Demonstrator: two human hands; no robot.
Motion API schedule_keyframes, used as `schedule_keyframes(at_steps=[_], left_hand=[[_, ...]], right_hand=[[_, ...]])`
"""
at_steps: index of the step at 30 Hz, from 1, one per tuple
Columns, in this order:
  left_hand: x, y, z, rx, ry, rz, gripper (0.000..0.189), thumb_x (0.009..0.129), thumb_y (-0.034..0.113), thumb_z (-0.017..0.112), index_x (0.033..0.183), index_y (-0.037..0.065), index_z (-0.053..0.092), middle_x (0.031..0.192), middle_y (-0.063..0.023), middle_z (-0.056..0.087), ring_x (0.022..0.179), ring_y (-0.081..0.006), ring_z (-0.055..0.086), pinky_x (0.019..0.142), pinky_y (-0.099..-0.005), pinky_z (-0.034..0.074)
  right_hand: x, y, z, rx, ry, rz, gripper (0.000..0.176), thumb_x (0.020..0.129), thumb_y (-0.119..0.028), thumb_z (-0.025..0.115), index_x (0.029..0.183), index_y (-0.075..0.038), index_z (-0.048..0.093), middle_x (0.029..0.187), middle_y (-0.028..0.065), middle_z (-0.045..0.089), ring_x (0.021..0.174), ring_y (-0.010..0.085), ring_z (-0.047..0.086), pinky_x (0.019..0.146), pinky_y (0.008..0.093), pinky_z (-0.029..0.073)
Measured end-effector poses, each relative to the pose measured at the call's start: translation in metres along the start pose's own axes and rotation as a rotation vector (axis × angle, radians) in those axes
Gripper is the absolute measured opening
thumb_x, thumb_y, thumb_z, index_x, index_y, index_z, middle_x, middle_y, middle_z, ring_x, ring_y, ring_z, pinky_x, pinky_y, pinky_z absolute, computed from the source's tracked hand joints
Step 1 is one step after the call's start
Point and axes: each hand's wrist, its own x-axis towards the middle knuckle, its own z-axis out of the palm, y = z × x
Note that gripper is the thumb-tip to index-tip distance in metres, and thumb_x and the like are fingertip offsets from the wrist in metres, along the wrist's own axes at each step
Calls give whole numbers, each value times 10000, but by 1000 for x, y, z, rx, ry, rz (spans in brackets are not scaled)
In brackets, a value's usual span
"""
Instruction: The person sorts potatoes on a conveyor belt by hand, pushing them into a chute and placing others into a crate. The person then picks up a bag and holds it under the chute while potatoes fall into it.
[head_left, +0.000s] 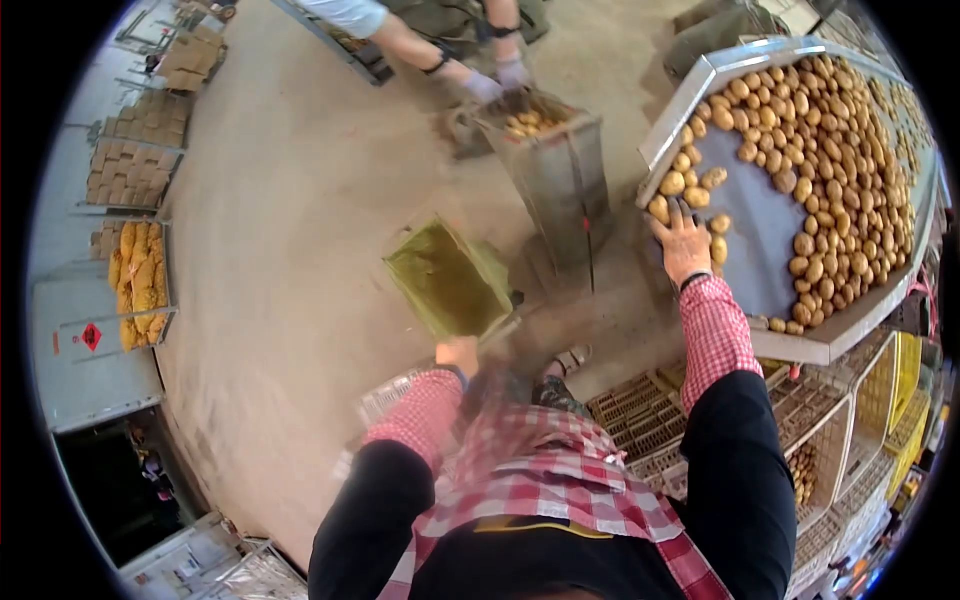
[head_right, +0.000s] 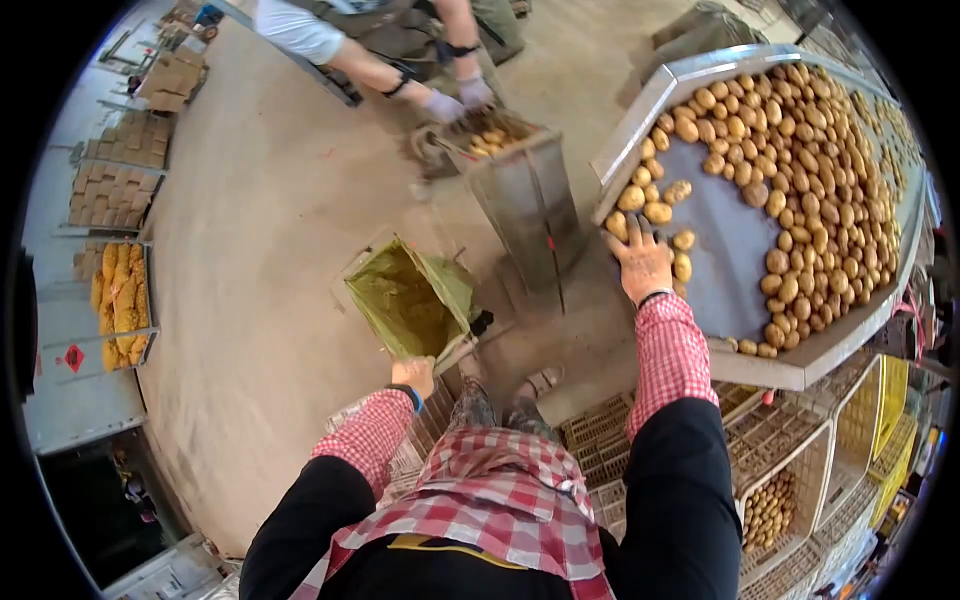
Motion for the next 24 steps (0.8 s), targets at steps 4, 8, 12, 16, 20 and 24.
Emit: schedule_keyframes(at_steps=[4,8,12,16,20,24], left_hand=[[9,21,-19,-30,-18,97,231,910,183,515,1016,93,700,1012,-145,748,1007,-366,704,861,-504,539],[21,72,-8,-165,154,147,249,875,289,585,924,99,738,950,-163,748,922,-367,715,794,-479,550],[18,142,-25,-246,23,214,233,867,233,565,995,85,692,981,-163,736,973,-380,701,806,-502,549],[21,209,8,-247,13,297,204,836,191,602,985,91,698,958,-161,742,951,-350,708,817,-453,562],[8,259,18,-219,-49,460,177,862,155,580,991,106,689,1045,-135,741,975,-326,711,817,-451,572],[19,284,6,-166,-164,517,200,881,154,581,1046,113,686,1115,-133,730,1029,-310,712,847,-445,578]], right_hand=[[2,-1,-8,75,-94,33,569,989,-167,505,1513,-388,487,1640,115,370,1516,296,352,1114,495,390],[4,-1,-6,64,-88,44,566,983,-176,509,1500,-404,494,1628,126,388,1509,287,368,1117,471,399],[6,-1,-14,95,-158,40,578,1001,-186,508,1533,-406,451,1666,111,330,1533,299,326,1163,523,347],[5,-1,-10,112,-141,31,557,992,-205,526,1509,-407,478,1654,121,346,1527,302,333,1152,536,353],[4,0,-8,116,-114,26,520,986,-210,518,1472,-395,521,1632,124,377,1503,311,367,1141,544,360],[5,2,-6,155,-150,21,487,993,-224,512,1459,-364,530,1651,125,353,1523,317,339,1171,571,323]])
